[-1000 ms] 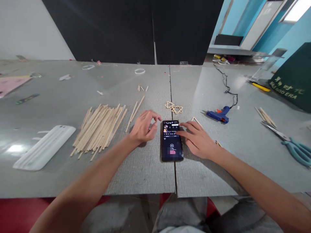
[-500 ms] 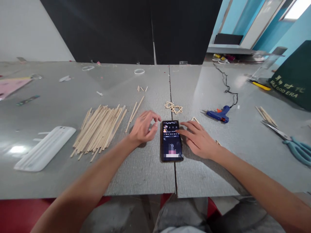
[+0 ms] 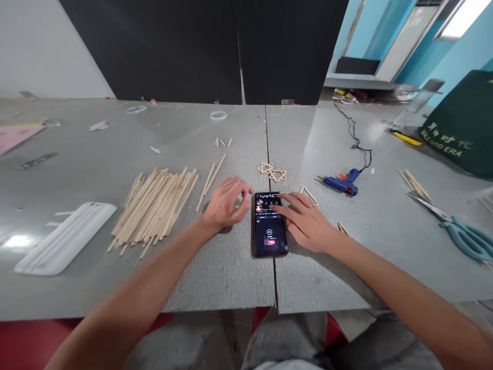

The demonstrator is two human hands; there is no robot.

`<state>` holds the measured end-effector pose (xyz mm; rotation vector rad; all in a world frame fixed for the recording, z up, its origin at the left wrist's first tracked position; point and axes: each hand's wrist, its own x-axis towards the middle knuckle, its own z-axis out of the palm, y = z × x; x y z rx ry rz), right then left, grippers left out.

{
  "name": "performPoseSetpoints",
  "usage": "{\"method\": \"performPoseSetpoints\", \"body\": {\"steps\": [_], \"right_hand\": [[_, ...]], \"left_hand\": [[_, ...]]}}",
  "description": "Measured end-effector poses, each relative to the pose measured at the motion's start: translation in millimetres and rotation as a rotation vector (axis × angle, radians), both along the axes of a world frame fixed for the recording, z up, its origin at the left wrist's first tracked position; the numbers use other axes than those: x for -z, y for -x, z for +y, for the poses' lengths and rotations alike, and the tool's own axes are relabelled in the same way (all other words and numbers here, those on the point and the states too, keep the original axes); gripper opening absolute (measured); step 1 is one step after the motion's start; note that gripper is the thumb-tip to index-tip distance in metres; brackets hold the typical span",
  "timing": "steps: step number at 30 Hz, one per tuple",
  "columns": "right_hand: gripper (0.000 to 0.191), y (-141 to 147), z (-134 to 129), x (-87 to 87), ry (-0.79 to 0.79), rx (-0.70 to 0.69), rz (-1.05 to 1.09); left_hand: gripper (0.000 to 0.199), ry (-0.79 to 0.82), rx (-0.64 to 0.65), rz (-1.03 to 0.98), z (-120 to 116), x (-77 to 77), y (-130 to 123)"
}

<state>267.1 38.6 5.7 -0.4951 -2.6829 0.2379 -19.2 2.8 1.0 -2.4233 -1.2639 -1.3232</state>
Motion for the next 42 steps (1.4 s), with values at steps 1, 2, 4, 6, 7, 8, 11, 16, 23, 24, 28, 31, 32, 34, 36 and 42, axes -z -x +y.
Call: {"method": "performPoseSetpoints", "body": {"steps": [1, 2, 4, 6, 7, 8, 11, 16, 23, 24, 28, 31, 32, 34, 36, 42], "right_hand": [[0.052, -0.7, 0.6, 0.0, 0.000, 0.011, 0.010], [0.051, -1.9, 1.6, 0.0, 0.000, 0.028, 0.022], [0.050, -4.9, 4.3, 0.2, 0.006, 0.059, 0.038], [0.049, -7.5, 6.9, 0.5, 0.013, 0.070, 0.039], [0.048, -8.4, 7.8, 0.6, 0.016, 0.072, 0.036], [0.048, -9.0, 8.4, 0.8, 0.019, 0.071, 0.032], [0.048, -9.5, 8.4, 0.8, 0.033, 0.072, 0.024], [0.047, -9.8, 7.9, 0.3, 0.035, 0.073, 0.028], [0.045, -10.5, 9.2, 1.1, 0.019, 0.071, 0.021], [0.045, -10.5, 9.2, 1.4, 0.023, 0.074, 0.021], [0.046, -10.5, 9.2, 2.5, 0.026, 0.083, 0.023], [0.046, -10.6, 9.5, 3.0, 0.015, 0.084, 0.020], [0.046, -10.6, 9.5, 3.1, 0.011, 0.083, 0.018], [0.045, -10.7, 9.5, 3.3, 0.000, 0.081, 0.015], [0.045, -10.9, 9.6, 3.5, -0.011, 0.079, 0.015], [0.044, -11.5, 10.0, 3.7, -0.020, 0.077, 0.019]], "left_hand": [[0.009, -0.004, 0.002, -0.003, 0.2, 0.0, 0.0], [0.010, -0.004, 0.005, -0.008, 0.4, 0.1, 0.0], [0.010, -0.007, 0.009, -0.013, 0.6, 0.4, 0.1], [0.010, -0.016, 0.009, -0.014, 0.6, 0.6, 0.2], [0.010, -0.017, 0.008, -0.015, 0.6, 0.7, 0.3], [0.010, -0.017, 0.008, -0.016, 0.5, 0.7, 0.4], [0.008, -0.003, 0.011, -0.016, 0.0, 0.4, 0.6], [0.009, 0.012, 0.026, -0.029, -0.8, -0.2, 1.2], [0.010, 0.015, 0.043, -0.037, -1.6, -1.1, 1.2], [0.011, 0.016, 0.042, -0.037, -1.7, -1.2, 1.1], [0.010, 0.026, 0.038, -0.036, -2.0, -1.6, 1.0], [0.008, 0.025, 0.036, -0.025, -2.1, -2.3, 0.6], [0.008, 0.023, 0.035, -0.022, -2.0, -2.5, 0.5], [0.009, 0.019, 0.032, -0.016, -1.9, -2.8, 0.2], [0.010, 0.012, 0.032, -0.014, -1.8, -2.7, 0.1], [0.009, 0.018, 0.039, -0.040, -1.2, -1.0, 0.7]]}}
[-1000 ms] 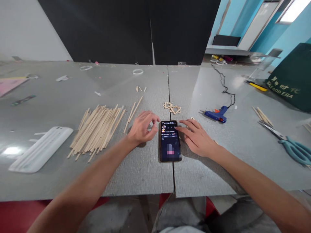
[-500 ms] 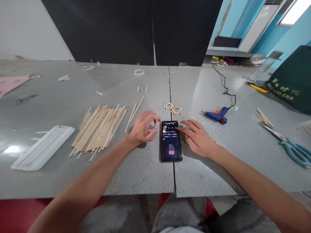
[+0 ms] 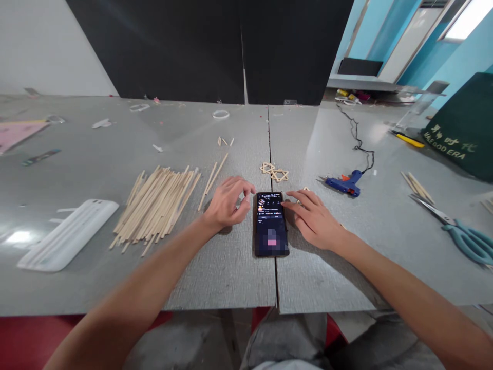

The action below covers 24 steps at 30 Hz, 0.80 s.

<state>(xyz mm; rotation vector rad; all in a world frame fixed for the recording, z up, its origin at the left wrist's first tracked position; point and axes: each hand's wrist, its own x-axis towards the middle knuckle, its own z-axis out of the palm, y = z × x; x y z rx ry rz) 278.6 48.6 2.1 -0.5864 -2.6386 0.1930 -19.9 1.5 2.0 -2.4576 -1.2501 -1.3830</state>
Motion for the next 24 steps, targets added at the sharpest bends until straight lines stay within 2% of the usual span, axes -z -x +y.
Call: {"method": "performPoseSetpoints", "body": {"steps": [14, 24], "right_hand": [[0.045, 0.1, -0.4, -0.8, 0.019, 0.005, -0.012], [0.045, -0.1, 0.2, 0.7, 0.015, 0.012, -0.019]], "left_hand": [[0.016, -0.003, 0.010, -0.013, 0.1, 1.4, 1.3], [0.006, 0.007, -0.012, -0.001, -0.2, 1.4, 0.7]]}}
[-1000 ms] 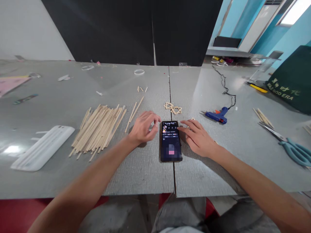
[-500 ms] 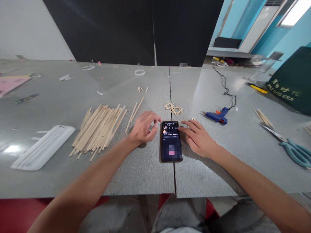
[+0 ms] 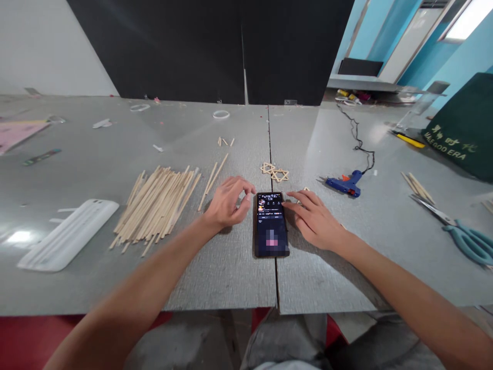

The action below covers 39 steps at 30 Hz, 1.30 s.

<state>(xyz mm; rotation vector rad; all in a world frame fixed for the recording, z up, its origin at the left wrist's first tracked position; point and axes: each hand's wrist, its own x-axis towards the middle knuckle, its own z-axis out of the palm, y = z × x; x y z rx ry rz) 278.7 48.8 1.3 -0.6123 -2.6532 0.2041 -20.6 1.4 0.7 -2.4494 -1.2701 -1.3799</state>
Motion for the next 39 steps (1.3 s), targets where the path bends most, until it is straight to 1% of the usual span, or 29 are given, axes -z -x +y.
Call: {"method": "performPoseSetpoints", "body": {"steps": [12, 20, 27, 35, 39], "right_hand": [[0.046, 0.2, -0.1, -0.5, 0.002, -0.001, 0.009], [0.045, -0.3, -0.5, -0.6, -0.003, -0.003, 0.005], [0.045, 0.5, -0.8, -1.4, 0.012, -0.011, 0.004], [0.046, 3.2, -6.2, -3.1, 0.027, -0.081, -0.014], [0.046, 2.7, -5.1, -3.2, 0.026, -0.055, -0.006]], "left_hand": [[0.012, -0.042, -0.025, 0.052, 0.8, -2.7, -2.0], [0.010, -0.016, -0.021, 0.014, 0.9, 0.8, -0.9], [0.009, -0.001, -0.018, -0.004, -0.5, 0.9, 0.1], [0.007, 0.001, -0.031, 0.006, -0.1, 0.3, -0.3], [0.007, 0.011, -0.044, 0.006, -0.2, 1.2, 0.1]]}}
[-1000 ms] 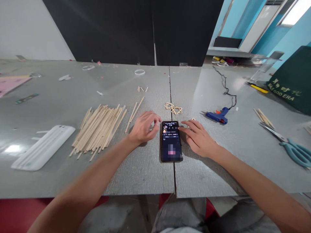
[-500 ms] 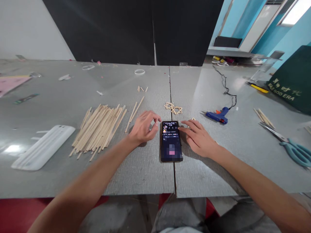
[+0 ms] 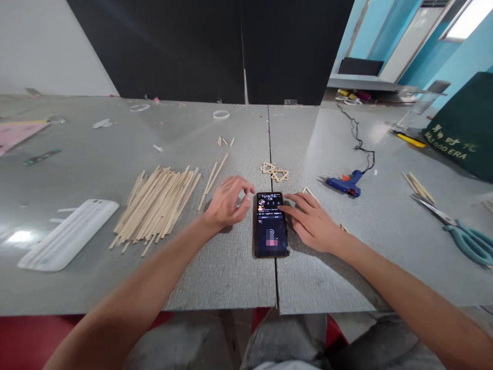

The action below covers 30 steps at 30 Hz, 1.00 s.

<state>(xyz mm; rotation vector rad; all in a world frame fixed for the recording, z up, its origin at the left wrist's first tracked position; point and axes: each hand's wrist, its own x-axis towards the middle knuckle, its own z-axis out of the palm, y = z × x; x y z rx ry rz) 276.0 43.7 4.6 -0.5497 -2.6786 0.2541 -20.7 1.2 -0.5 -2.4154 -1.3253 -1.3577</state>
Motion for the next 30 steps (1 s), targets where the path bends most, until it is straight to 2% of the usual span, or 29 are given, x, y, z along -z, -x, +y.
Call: {"method": "performPoseSetpoints", "body": {"steps": [5, 30], "right_hand": [[0.045, -1.4, 2.6, 1.0, -0.012, 0.054, 0.003], [0.046, -1.0, 2.5, 1.3, 0.000, 0.063, 0.008]], "left_hand": [[0.007, 0.006, -0.004, -0.004, -0.1, 0.8, 0.0], [0.007, -0.009, 0.010, 0.000, -0.1, -0.7, -0.8]]}}
